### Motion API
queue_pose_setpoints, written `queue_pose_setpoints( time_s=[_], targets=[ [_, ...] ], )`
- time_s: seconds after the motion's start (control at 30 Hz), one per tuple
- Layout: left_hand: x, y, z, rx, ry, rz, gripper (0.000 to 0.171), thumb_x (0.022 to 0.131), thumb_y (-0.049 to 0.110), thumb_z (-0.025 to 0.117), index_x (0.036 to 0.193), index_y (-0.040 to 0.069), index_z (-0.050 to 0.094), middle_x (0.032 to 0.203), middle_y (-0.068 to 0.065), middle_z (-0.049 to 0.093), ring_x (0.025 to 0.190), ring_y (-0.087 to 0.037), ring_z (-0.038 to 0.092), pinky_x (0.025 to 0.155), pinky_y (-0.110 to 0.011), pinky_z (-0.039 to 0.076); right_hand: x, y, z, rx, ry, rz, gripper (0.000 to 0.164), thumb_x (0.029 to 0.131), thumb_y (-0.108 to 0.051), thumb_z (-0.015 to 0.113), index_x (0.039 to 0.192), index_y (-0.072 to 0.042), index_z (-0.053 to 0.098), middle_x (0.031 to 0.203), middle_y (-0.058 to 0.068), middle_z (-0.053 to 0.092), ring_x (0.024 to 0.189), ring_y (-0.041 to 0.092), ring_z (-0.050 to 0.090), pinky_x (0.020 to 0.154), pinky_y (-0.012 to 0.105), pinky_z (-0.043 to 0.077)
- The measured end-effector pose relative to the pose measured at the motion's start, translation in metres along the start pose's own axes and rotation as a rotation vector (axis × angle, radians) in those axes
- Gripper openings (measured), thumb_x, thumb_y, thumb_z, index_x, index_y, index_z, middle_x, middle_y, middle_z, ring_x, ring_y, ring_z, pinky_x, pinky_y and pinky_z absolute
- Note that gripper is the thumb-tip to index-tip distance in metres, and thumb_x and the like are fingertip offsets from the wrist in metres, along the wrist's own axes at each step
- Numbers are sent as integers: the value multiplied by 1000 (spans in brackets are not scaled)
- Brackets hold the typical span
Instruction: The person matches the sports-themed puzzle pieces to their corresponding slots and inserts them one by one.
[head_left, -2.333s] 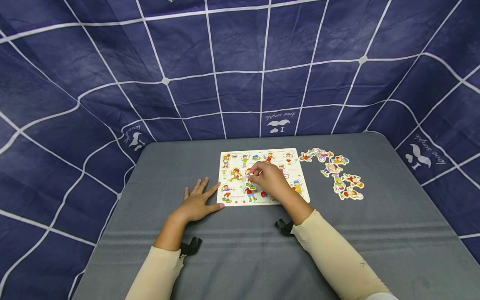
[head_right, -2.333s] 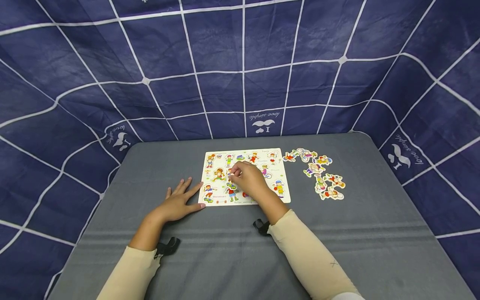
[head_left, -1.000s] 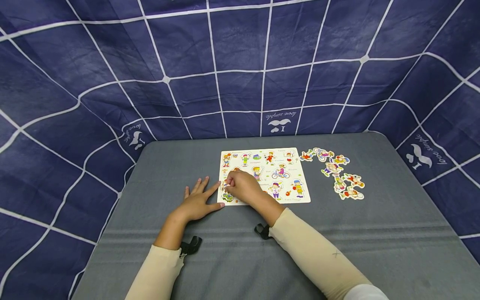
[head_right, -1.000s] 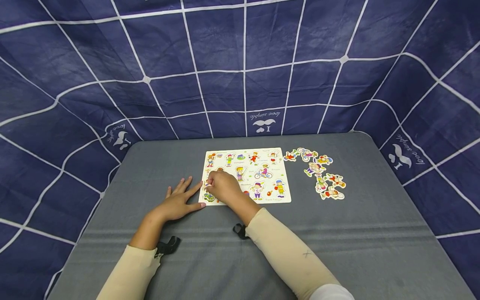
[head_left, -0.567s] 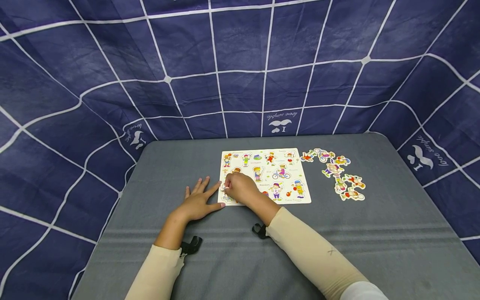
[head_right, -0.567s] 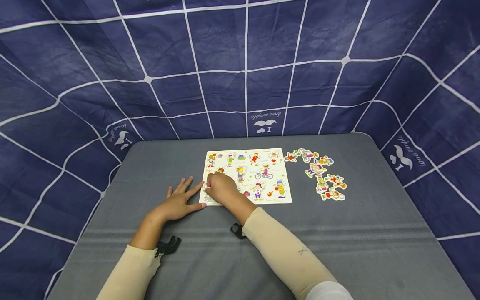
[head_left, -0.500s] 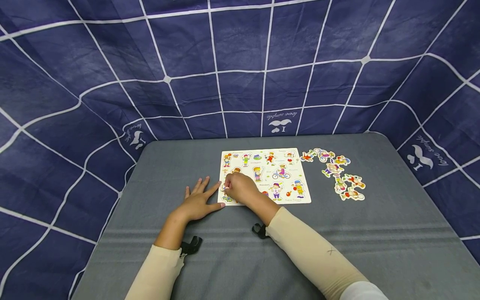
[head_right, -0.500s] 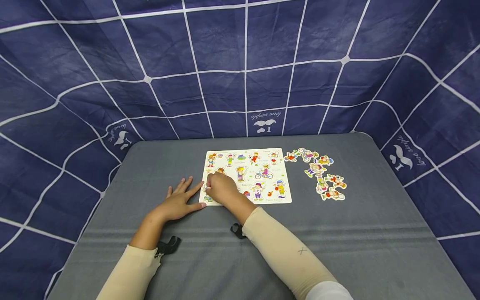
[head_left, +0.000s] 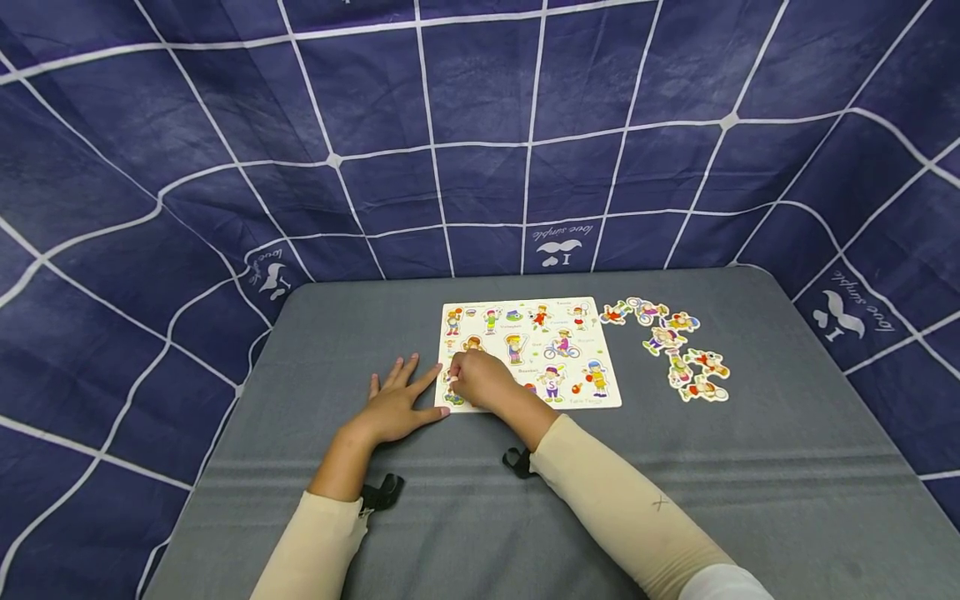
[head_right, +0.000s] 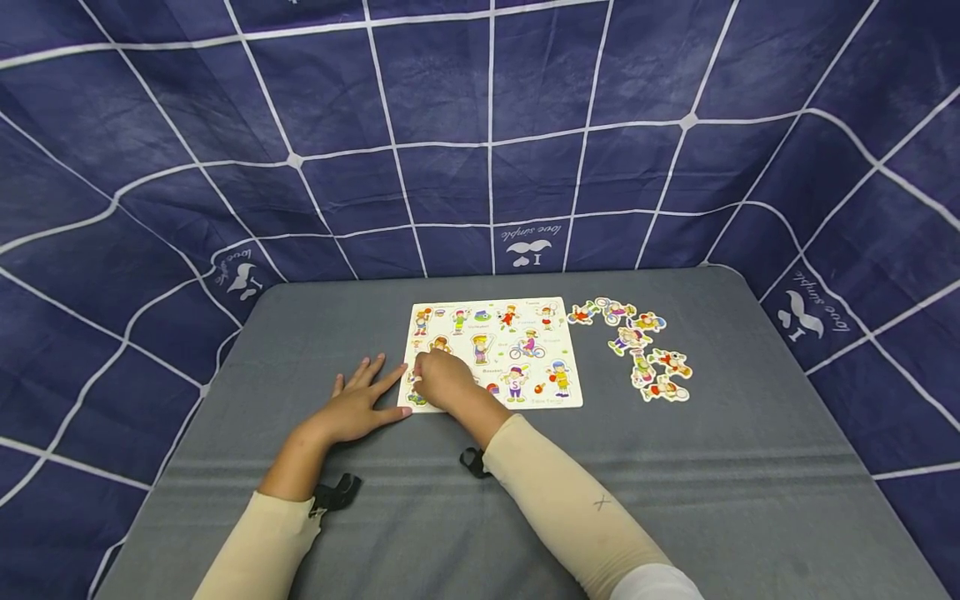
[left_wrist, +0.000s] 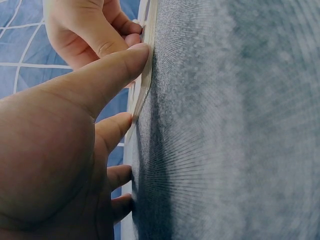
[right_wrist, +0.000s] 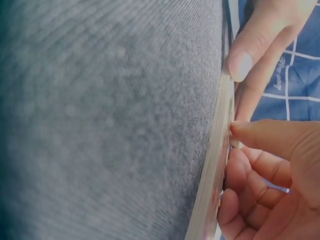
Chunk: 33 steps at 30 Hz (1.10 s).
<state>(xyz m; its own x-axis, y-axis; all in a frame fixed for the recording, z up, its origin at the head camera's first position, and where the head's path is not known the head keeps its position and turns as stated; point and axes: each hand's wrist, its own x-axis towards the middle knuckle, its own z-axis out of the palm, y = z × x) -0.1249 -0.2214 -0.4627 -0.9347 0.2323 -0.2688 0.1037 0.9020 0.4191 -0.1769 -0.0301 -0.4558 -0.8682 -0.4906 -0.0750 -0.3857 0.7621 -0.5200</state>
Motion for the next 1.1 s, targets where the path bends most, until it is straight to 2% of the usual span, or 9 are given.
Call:
queue_pose_setpoints(
  time_s=[0.27,0.5,0.7,0.93,1.1],
  targets=[
    [-1,0,0,7,-2,-2,82,92,64,62,160,33,29,171,-15,8,158,-41,-2,117,-76,-4,1,3,1,25,-8,-10,6,90,-17,73,92,-13,69,77,-2,59,69,9,54,63,24,44],
    [-2,0,-1,13,-1,-4,82,92,64,62,160,32,30,171,-15,8,158,-41,-1,117,-76,-4,0,3,2,37,-13,3,8,91,-18,73,94,-12,69,82,-1,62,73,10,56,68,26,46],
    [-1,2,0,20,1,1,82,92,64,62,160,32,30,171,-16,9,158,-42,0,117,-77,-3,-1,6,1,71,30,-13,11,91,-19,72,98,-11,70,85,-1,63,77,11,57,73,27,47],
    [-1,1,-1,25,-4,-5,82,92,65,61,160,33,29,171,-15,7,158,-41,-1,117,-76,-3,-6,10,-1,198,74,-27,6,92,-17,70,95,-11,69,85,0,64,74,10,55,71,25,46],
    [0,1,0,23,-5,-10,82,91,66,61,160,34,29,171,-16,8,158,-41,-1,117,-76,-4,-8,13,-1,258,139,-47,6,93,-14,66,95,-11,71,87,1,65,77,10,56,73,25,46]
  ],
)
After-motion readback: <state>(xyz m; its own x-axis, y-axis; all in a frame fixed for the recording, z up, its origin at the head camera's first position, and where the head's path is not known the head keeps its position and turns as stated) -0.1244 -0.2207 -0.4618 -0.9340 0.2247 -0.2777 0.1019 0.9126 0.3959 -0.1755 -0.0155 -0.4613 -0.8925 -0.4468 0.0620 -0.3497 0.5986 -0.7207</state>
